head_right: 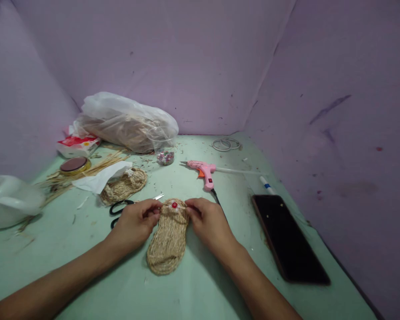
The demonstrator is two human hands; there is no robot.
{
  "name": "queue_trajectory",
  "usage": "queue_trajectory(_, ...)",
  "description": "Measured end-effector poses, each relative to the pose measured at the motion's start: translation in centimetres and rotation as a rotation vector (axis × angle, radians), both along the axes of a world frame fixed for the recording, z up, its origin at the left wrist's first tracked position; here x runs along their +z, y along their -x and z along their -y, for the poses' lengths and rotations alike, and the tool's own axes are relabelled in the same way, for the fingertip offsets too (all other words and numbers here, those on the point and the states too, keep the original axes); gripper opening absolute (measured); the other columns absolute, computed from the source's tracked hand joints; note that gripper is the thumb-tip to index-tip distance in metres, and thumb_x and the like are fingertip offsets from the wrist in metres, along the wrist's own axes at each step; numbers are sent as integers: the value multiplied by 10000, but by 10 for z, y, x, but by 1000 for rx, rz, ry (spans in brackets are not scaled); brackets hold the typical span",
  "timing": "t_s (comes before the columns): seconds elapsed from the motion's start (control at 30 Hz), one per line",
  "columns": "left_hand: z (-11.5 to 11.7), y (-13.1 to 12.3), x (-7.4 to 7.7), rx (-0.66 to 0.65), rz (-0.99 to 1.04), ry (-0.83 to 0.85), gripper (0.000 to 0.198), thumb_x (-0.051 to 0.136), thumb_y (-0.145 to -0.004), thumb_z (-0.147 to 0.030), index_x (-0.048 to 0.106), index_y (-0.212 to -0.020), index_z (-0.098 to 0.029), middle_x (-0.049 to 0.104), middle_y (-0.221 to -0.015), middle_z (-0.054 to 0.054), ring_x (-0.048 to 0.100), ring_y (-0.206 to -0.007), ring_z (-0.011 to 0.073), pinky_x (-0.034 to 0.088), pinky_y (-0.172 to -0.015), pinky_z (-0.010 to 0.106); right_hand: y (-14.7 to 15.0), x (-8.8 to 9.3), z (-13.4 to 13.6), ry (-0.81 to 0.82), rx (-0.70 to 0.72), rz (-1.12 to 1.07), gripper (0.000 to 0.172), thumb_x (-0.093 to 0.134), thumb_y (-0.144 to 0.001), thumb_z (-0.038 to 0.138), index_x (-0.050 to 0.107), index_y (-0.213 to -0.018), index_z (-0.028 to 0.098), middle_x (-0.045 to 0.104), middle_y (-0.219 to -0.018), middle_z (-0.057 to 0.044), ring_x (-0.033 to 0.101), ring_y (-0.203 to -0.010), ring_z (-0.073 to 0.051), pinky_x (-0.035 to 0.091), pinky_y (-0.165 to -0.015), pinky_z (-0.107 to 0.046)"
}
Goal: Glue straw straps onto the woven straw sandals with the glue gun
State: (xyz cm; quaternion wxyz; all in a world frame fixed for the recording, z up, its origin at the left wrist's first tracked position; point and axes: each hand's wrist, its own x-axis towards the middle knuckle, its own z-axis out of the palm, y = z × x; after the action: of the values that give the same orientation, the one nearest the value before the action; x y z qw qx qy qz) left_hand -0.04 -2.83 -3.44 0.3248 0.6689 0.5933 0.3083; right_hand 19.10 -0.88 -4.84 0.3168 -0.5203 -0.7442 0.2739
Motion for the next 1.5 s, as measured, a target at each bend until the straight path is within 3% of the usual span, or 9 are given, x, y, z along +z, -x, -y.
queue_trajectory(0.23,-8,-1,-8,62,9,109,188,509,-691,-204,681,-744,-149,564,-494,-17,480,-470,114,388,-494,232,1,4,-1,23,47,50,173,553,-740,170,692,-834,210,686,-802,-46,618,-756,-205,453,-712,-334)
queue_trajectory(0.37,-1,6,4,74,-44,59,267,500,-706,-207,660,-906,-134,637,-653,22,517,-539,127,403,-543,250,-4,11,3,10,-35,23,221,537,-754,173,665,-932,199,690,-879,-61,621,-748,-198,459,-695,-335)
queue_trajectory(0.47,9,18,20,-104,-139,51,227,501,-699,-170,653,-867,-162,650,-766,30,539,-627,131,410,-598,245,-15,23,23,3,-68,-66,180,536,-776,220,645,-917,191,670,-890,-65,605,-739,-182,461,-647,-309)
queue_trajectory(0.57,18,27,29,-366,-121,196,226,512,-660,-117,647,-832,-175,618,-752,7,540,-668,127,416,-618,223,-17,27,50,96,115,-107,160,552,-791,238,641,-920,204,644,-855,-51,591,-743,-165,456,-622,-275)
queue_trajectory(0.63,21,26,27,-442,-105,219,244,535,-635,-101,649,-836,-179,601,-760,-2,533,-671,121,413,-622,216,-12,22,64,121,207,-61,188,566,-798,248,630,-971,212,623,-886,-56,582,-775,-169,453,-653,-278)
queue_trajectory(0.87,22,11,10,-401,-47,161,124,548,-704,-147,657,-647,-162,578,-674,1,532,-635,110,399,-597,216,2,1,71,38,97,9,85,509,-806,176,583,-766,192,582,-757,-35,539,-655,-143,422,-600,-272)
queue_trajectory(1.07,21,14,10,-411,-116,158,106,570,-680,-138,672,-693,-164,601,-716,8,545,-650,116,400,-602,219,-1,0,68,39,109,-23,69,532,-783,165,598,-780,184,567,-816,-50,546,-663,-139,433,-594,-260)
queue_trajectory(1.37,22,-1,12,-293,-322,168,155,500,-691,-163,621,-596,-155,589,-607,22,513,-587,139,350,-546,249,6,0,64,34,-37,94,87,547,-732,148,591,-661,170,546,-664,-30,492,-546,-120,370,-500,-249)
queue_trajectory(1.5,20,5,11,-320,-266,203,138,504,-691,-188,624,-637,-148,576,-621,16,503,-598,135,355,-551,245,4,-1,67,49,-36,49,67,559,-741,170,605,-692,163,558,-687,-35,506,-567,-124,388,-515,-255)
